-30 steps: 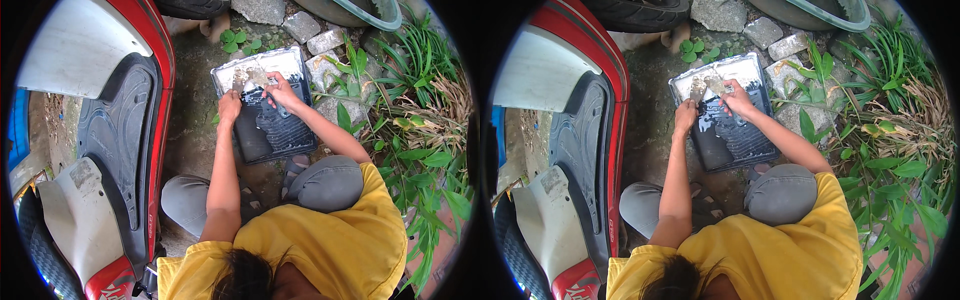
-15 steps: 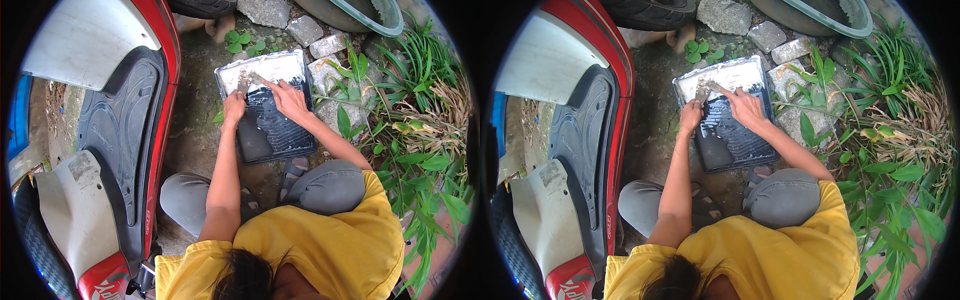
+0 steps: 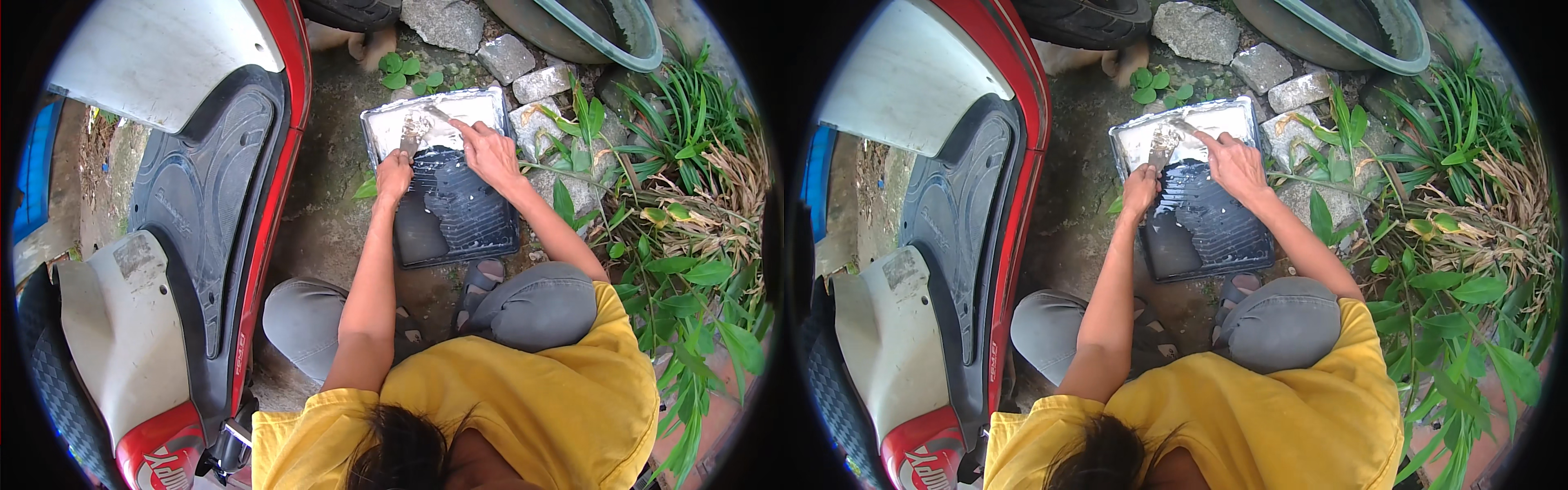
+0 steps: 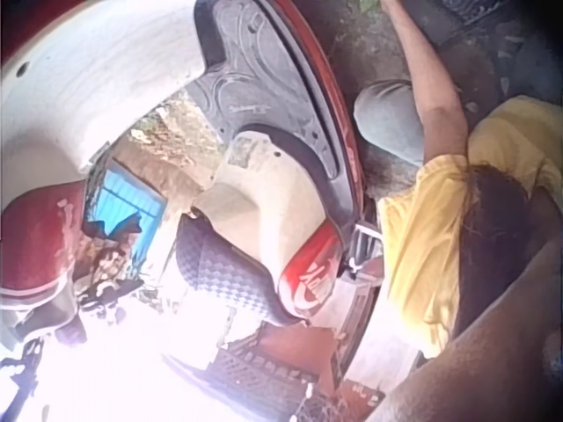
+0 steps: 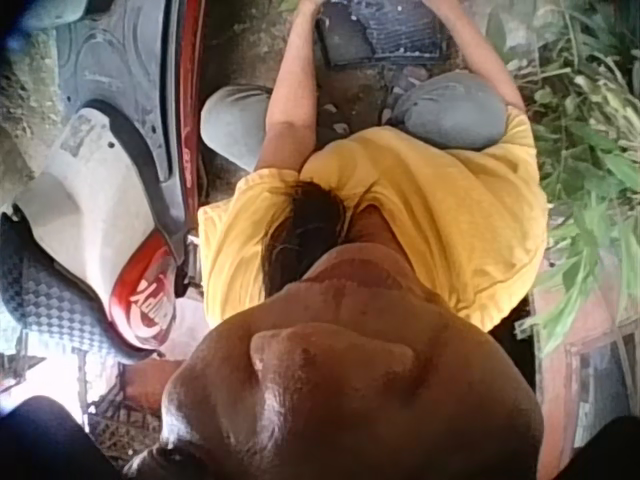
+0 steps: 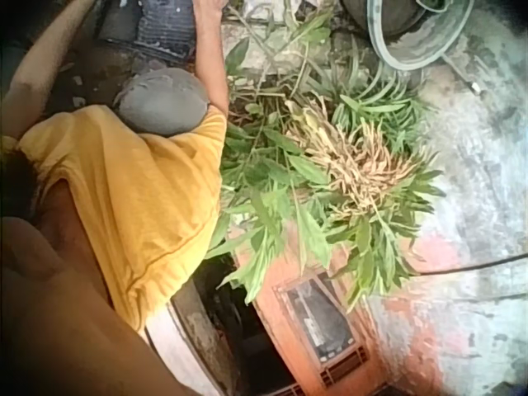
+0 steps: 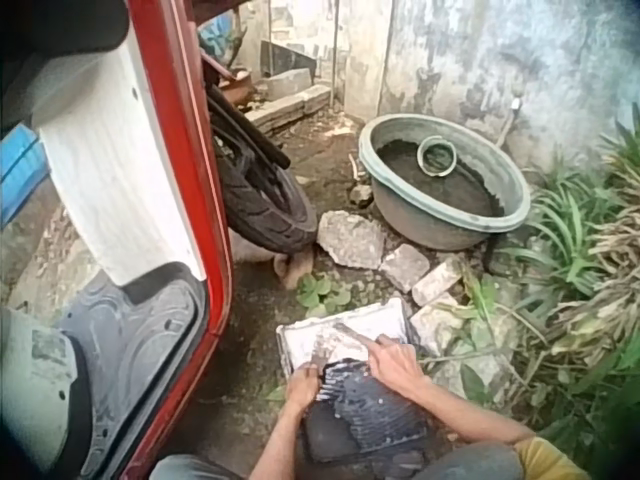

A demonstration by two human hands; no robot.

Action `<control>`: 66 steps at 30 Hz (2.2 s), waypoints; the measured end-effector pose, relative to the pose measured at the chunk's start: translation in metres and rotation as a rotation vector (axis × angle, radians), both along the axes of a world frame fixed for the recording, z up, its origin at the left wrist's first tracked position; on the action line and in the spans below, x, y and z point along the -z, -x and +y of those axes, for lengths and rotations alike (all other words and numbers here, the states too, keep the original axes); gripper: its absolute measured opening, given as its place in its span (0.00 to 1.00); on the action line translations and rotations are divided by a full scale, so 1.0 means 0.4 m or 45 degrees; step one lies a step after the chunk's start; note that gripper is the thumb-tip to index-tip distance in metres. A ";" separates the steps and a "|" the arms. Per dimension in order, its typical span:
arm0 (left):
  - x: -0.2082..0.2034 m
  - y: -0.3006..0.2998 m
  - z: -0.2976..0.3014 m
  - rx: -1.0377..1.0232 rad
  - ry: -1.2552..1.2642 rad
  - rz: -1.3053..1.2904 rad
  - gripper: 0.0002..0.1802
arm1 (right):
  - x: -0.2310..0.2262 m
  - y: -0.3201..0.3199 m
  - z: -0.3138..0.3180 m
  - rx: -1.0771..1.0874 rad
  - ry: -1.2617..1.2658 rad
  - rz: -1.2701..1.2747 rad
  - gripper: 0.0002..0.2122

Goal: The person scrapes white residue from a black paint tray and two metal putty knives by hand using a small metal scraper.

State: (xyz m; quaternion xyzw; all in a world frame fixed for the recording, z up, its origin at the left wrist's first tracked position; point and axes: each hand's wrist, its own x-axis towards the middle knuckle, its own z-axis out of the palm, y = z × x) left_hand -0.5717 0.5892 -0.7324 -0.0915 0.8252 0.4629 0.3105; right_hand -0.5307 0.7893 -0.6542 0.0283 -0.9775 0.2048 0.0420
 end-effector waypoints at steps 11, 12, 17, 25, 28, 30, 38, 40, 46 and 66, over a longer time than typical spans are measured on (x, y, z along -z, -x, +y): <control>0.023 0.002 0.000 0.006 -0.022 0.013 0.20 | 0.028 0.008 -0.035 -0.013 0.140 -0.147 0.18; 0.023 0.003 -0.003 0.003 -0.035 0.003 0.20 | 0.027 0.010 -0.035 -0.019 0.143 -0.147 0.18; 0.028 0.001 -0.007 -0.008 -0.049 -0.014 0.20 | 0.014 0.030 -0.028 0.013 0.108 -0.119 0.17; -0.040 -0.024 -0.005 0.072 0.025 -0.001 0.21 | -0.019 -0.006 0.003 0.023 0.110 -0.178 0.22; -0.080 -0.054 0.013 0.320 0.022 -0.106 0.22 | -0.067 -0.062 0.046 0.151 0.309 -0.382 0.22; -0.079 -0.091 0.036 0.414 0.006 -0.126 0.21 | -0.043 -0.129 0.084 0.073 0.366 -0.142 0.22; -0.039 -0.160 0.054 0.646 0.151 -0.080 0.20 | -0.068 -0.308 0.046 0.017 0.040 -0.492 0.22; -0.044 -0.157 0.054 0.651 0.187 -0.161 0.20 | -0.041 -0.316 0.017 0.077 0.070 -0.454 0.23; -0.040 -0.179 0.080 0.618 0.202 -0.136 0.20 | 0.058 -0.358 0.008 0.083 -0.026 -0.461 0.28; 0.024 -0.189 0.058 0.572 0.119 -0.080 0.21 | 0.105 -0.360 0.000 0.025 -0.144 -0.457 0.27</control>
